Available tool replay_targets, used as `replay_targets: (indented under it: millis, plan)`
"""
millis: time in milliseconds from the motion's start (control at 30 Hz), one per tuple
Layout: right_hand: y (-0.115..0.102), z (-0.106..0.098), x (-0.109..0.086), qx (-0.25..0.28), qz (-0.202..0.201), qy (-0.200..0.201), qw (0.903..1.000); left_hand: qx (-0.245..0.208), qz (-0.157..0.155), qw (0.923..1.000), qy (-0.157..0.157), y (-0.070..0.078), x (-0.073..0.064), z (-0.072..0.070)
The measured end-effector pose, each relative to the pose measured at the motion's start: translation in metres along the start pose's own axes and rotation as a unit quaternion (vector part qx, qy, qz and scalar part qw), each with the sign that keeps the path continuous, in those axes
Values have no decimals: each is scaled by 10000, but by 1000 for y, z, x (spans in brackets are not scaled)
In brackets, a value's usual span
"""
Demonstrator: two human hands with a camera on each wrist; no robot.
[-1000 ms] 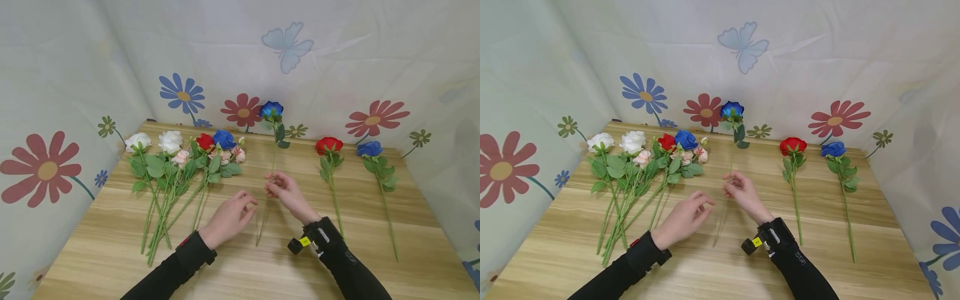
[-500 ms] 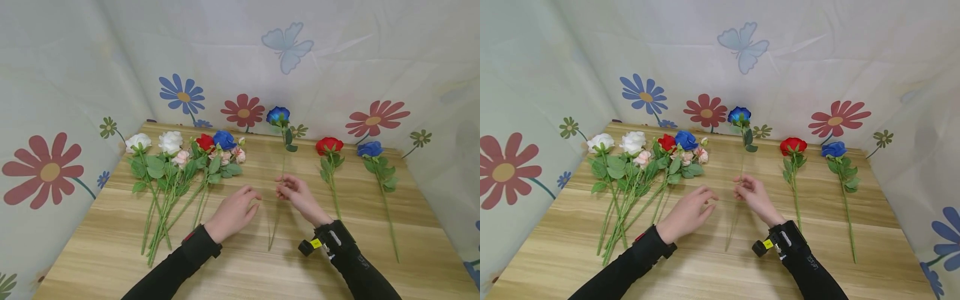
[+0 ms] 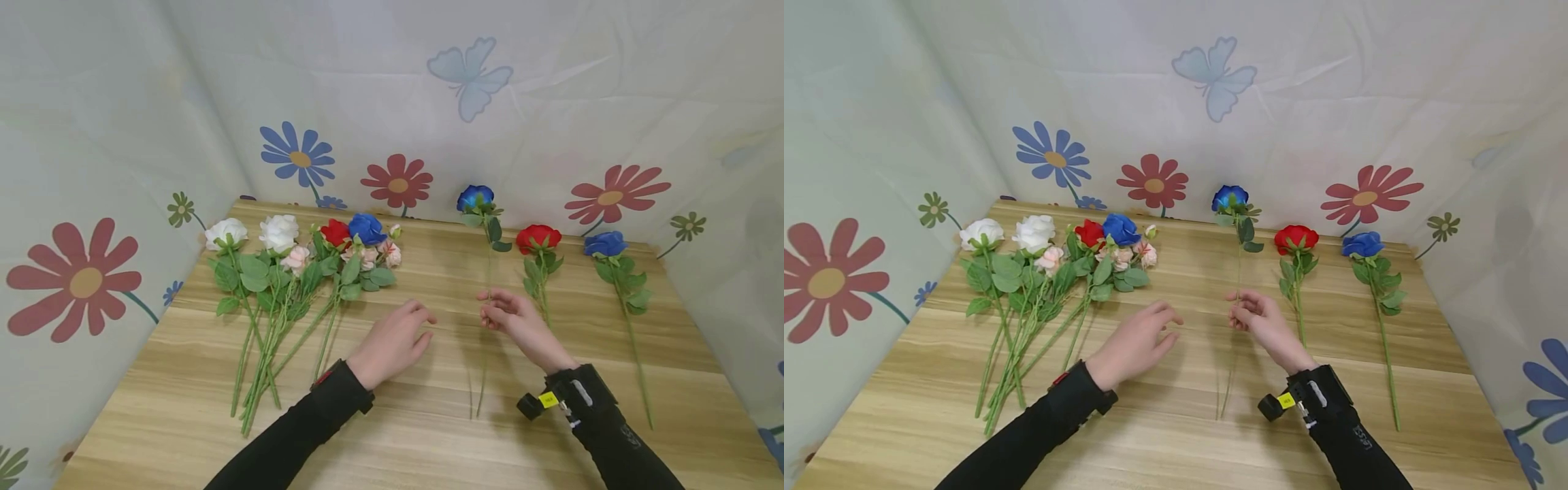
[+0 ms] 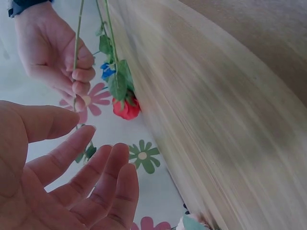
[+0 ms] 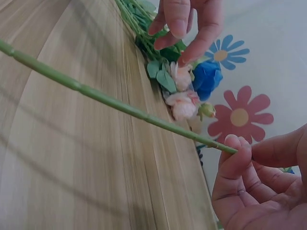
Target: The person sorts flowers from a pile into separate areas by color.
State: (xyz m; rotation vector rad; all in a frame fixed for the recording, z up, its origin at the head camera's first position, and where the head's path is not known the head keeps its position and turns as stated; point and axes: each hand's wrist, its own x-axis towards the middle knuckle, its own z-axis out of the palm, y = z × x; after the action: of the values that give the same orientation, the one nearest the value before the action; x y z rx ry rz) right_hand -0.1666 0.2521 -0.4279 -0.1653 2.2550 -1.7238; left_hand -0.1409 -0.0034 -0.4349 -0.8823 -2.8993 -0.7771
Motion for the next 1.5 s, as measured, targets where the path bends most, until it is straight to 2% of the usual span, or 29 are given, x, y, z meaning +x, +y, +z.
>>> replay_targets:
  millis: [367,600,833,967,1233,1500]
  plan:
    - [5,-43,-20,-440,233,-51,9987,230,107,9990,-368,16,21,14]
    - [10,-82,-36,-837,261,-12,9962,225,258,9990,-288,19,26,18]
    - [22,-126,-51,-534,88,71,9985,214,234,9992,-248,19,26,17]
    - [29,-145,-54,-441,135,163,9988,252,248,9990,-274,20,28,18]
    - [41,-174,-60,-819,415,244,9955,275,357,9987,-251,22,30,20]
    - [50,-188,-64,-1461,746,84,9864,307,397,9986,-191,20,31,20]
